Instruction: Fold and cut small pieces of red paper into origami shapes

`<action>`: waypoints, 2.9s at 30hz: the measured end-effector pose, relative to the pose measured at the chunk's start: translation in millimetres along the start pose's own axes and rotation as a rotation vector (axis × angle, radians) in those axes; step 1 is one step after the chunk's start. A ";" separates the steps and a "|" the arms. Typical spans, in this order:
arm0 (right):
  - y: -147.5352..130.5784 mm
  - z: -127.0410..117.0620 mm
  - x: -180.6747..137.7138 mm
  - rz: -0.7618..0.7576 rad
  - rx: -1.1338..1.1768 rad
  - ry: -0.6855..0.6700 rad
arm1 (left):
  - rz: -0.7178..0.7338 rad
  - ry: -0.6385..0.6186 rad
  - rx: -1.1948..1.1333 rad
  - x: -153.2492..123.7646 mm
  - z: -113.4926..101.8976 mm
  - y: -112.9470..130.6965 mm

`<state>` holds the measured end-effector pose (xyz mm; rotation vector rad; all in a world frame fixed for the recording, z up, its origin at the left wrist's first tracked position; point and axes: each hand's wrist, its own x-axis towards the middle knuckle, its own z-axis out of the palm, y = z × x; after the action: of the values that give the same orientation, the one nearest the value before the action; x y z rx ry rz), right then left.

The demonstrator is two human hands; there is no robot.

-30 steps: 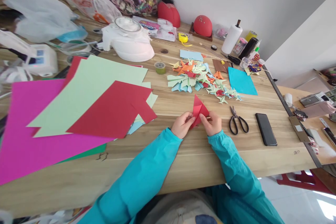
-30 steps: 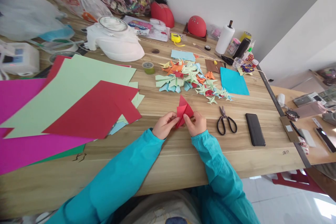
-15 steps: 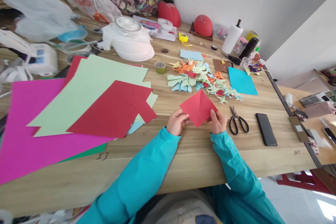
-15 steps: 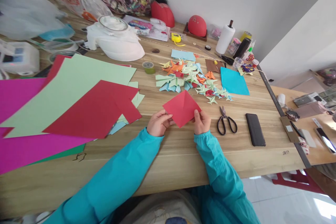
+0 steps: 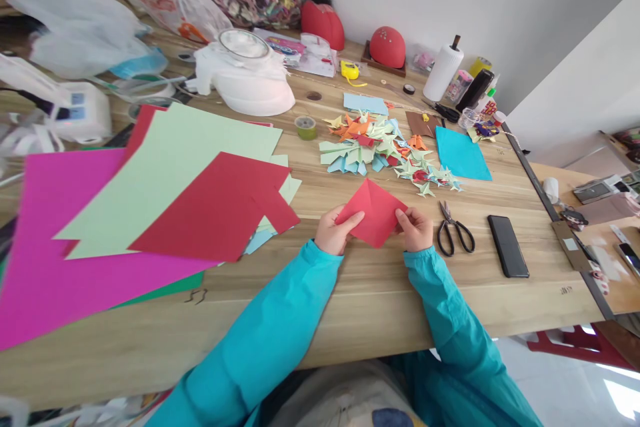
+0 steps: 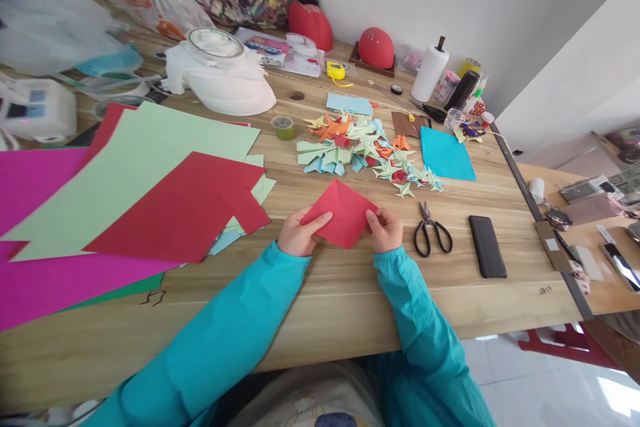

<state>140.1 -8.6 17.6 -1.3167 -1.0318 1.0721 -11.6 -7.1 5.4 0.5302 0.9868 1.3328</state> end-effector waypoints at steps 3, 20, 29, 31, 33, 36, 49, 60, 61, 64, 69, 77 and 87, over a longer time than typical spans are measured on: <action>-2.1 -0.3 0.4 0.009 0.043 -0.010 | -0.017 0.019 -0.033 0.5 1.0 2.3; -2.1 -5.9 6.0 -0.084 0.076 0.105 | 0.065 -0.007 0.082 8.5 -14.3 -2.1; 11.6 9.2 -7.0 -0.190 -0.057 -0.053 | 0.084 -0.005 0.095 8.9 -14.8 -5.5; 15.7 8.7 -4.0 -0.111 -0.091 -0.052 | 0.046 -0.056 0.075 8.2 -14.2 -6.2; 16.4 4.2 0.2 -0.057 -0.092 0.014 | 0.065 -0.026 0.055 8.6 -14.0 -5.5; 13.0 -1.9 2.0 -0.155 -0.107 0.135 | 0.116 0.059 0.034 9.6 -13.5 -2.6; 11.7 -3.9 -2.8 -0.578 -0.503 -0.083 | -0.032 -0.109 -0.088 0.8 -5.3 12.0; 5.1 -6.6 4.2 -0.244 0.004 -0.230 | 0.136 -0.324 0.216 6.6 -17.5 13.1; 5.1 -7.6 4.9 -0.228 0.016 -0.255 | 0.171 -0.333 0.274 7.2 -18.8 12.2; 5.9 -10.3 6.1 -0.204 0.035 -0.316 | 0.216 -0.380 0.403 7.6 -21.2 9.0; 4.1 -13.0 5.8 -0.169 0.073 -0.400 | 0.293 -0.364 0.510 5.9 -20.4 9.7; 1.5 -13.3 3.6 -0.228 -0.060 -0.459 | 0.367 -0.334 0.650 -1.9 -14.4 16.3; 2.2 -14.7 4.5 -0.281 -0.228 -0.448 | 0.318 -0.318 0.632 -4.6 -9.5 17.4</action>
<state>155.4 -7.4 15.2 -1.0838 -1.6624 1.0783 -28.8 -9.9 15.9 1.3821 1.0769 1.1413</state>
